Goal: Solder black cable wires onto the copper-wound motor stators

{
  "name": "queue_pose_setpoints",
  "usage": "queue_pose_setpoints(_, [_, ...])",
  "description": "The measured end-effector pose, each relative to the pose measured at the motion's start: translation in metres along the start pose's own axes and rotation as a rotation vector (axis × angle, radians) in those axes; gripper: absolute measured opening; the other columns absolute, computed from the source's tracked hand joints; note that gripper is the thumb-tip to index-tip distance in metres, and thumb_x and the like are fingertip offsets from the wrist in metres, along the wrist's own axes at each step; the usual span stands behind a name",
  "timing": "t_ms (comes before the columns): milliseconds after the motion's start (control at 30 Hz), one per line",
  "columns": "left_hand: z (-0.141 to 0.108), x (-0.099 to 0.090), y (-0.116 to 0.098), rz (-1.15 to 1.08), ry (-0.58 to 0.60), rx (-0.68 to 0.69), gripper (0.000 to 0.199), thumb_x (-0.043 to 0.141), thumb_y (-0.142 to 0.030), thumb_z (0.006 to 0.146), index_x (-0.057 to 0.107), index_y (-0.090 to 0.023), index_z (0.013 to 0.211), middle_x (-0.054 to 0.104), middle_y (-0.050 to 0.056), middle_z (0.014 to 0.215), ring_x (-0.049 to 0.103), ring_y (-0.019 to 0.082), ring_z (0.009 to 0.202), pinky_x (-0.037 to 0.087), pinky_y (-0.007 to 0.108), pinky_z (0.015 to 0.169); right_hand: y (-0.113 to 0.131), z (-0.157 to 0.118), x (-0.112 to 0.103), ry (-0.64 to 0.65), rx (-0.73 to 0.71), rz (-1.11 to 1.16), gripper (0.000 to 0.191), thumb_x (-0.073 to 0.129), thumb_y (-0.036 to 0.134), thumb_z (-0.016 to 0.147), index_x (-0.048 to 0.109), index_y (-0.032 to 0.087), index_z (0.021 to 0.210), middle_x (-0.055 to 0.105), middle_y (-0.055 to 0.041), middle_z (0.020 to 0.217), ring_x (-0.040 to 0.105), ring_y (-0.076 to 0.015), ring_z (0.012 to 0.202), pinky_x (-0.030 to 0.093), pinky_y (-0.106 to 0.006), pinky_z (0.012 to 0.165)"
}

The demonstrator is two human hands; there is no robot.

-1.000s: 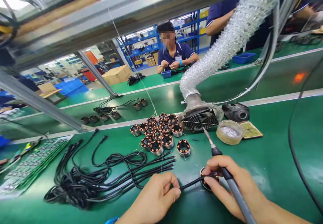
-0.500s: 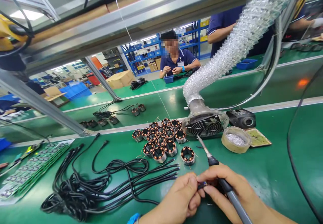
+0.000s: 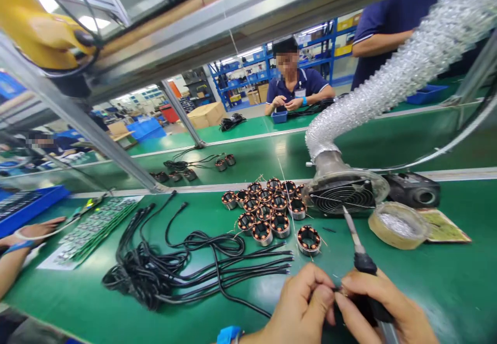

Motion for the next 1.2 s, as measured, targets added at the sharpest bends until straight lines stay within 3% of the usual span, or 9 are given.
queue_pose_setpoints(133, [0.001,0.006,0.000,-0.225,-0.105,-0.055,0.050,0.049,-0.071,0.088,0.041,-0.022,0.085,0.033,-0.011,0.052,0.025,0.007,0.045,0.022,0.019,0.045,0.010,0.001,0.008,-0.050,0.004,-0.041,0.015,0.060,0.012,0.086,0.058,0.024,0.094,0.061,0.0025,0.072,0.061,-0.0122,0.057,0.053,-0.020,0.053])
queue_pose_setpoints(267, [0.002,0.005,-0.006,-0.373,-0.021,-0.218,0.056,0.055,-0.077,0.079,0.034,-0.025,0.082,0.022,-0.014,0.048,0.014,0.007,0.039,0.012,0.020,0.039,0.015,0.001,0.015,-0.047,0.012,-0.066,0.011,0.058,0.013,0.088,0.057,0.022,0.093,0.061,0.0018,0.072,0.062,-0.0112,0.058,0.053,-0.018,0.052])
queue_pose_setpoints(367, [0.002,-0.003,-0.012,-0.246,-0.011,-0.255,0.055,0.049,-0.077,0.082,0.035,-0.025,0.081,0.025,-0.012,0.053,0.017,0.008,0.042,0.015,0.020,0.040,0.015,0.000,0.015,-0.020,-0.011,-0.077,0.011,0.056,0.011,0.088,0.055,0.021,0.094,0.061,0.0014,0.072,0.061,-0.0109,0.058,0.053,-0.018,0.053])
queue_pose_setpoints(467, [0.001,-0.015,-0.020,0.129,-0.023,-0.177,0.046,0.039,-0.066,0.094,0.040,-0.022,0.081,0.037,-0.006,0.070,0.032,0.011,0.060,0.033,0.022,0.054,0.012,0.002,0.008,0.020,-0.079,-0.110,0.014,0.058,0.012,0.086,0.056,0.021,0.097,0.058,0.0019,0.068,0.056,-0.0127,0.055,0.051,-0.021,0.051])
queue_pose_setpoints(600, [0.000,-0.023,-0.038,0.562,0.151,-0.159,0.033,0.030,-0.045,0.102,0.046,-0.020,0.087,0.049,0.001,0.085,0.043,0.017,0.077,0.039,0.031,0.075,0.004,0.011,-0.006,0.047,-0.074,-0.129,0.024,0.060,0.012,0.086,0.055,0.021,0.108,0.066,-0.0035,0.086,0.065,-0.0171,0.074,0.057,-0.026,0.066])
queue_pose_setpoints(700, [-0.001,-0.021,-0.049,0.597,0.265,-0.172,0.027,0.032,-0.038,0.101,0.051,-0.020,0.095,0.057,0.005,0.092,0.050,0.020,0.083,0.040,0.033,0.078,0.001,0.019,-0.007,0.175,-0.040,-0.035,0.026,0.054,0.012,0.091,0.055,0.024,0.114,0.069,-0.0030,0.098,0.069,-0.0154,0.086,0.057,-0.023,0.078])
queue_pose_setpoints(800, [-0.001,-0.018,-0.052,0.599,0.310,-0.165,0.027,0.033,-0.036,0.100,0.053,-0.019,0.100,0.061,0.008,0.098,0.054,0.022,0.088,0.041,0.034,0.081,0.001,0.024,-0.005,0.279,-0.007,0.055,0.021,0.053,0.010,0.094,0.056,0.025,0.107,0.067,0.0027,0.087,0.065,-0.0104,0.074,0.053,-0.017,0.069])
queue_pose_setpoints(1000, [0.001,-0.021,-0.054,0.635,0.279,-0.210,0.023,0.032,-0.035,0.101,0.045,-0.022,0.087,0.056,0.001,0.084,0.051,0.018,0.078,0.039,0.030,0.073,-0.004,0.020,-0.015,0.365,-0.020,0.000,0.019,0.045,0.009,0.096,0.051,0.022,0.107,0.059,0.0009,0.083,0.054,-0.0125,0.069,0.046,-0.022,0.064])
queue_pose_setpoints(1200, [0.004,-0.022,-0.050,0.516,0.231,-0.247,0.026,0.034,-0.035,0.101,0.045,-0.021,0.082,0.053,-0.002,0.077,0.049,0.015,0.075,0.036,0.028,0.071,-0.008,0.015,-0.019,0.478,-0.019,0.034,0.026,0.045,0.007,0.096,0.051,0.022,0.116,0.062,-0.0018,0.092,0.054,-0.0143,0.077,0.047,-0.024,0.069])
Point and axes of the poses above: each hand's wrist, its own z-axis towards the middle knuckle, its own x-axis out of the palm, y = z × x, the point moved 1 cm from there along z, towards the middle knuckle
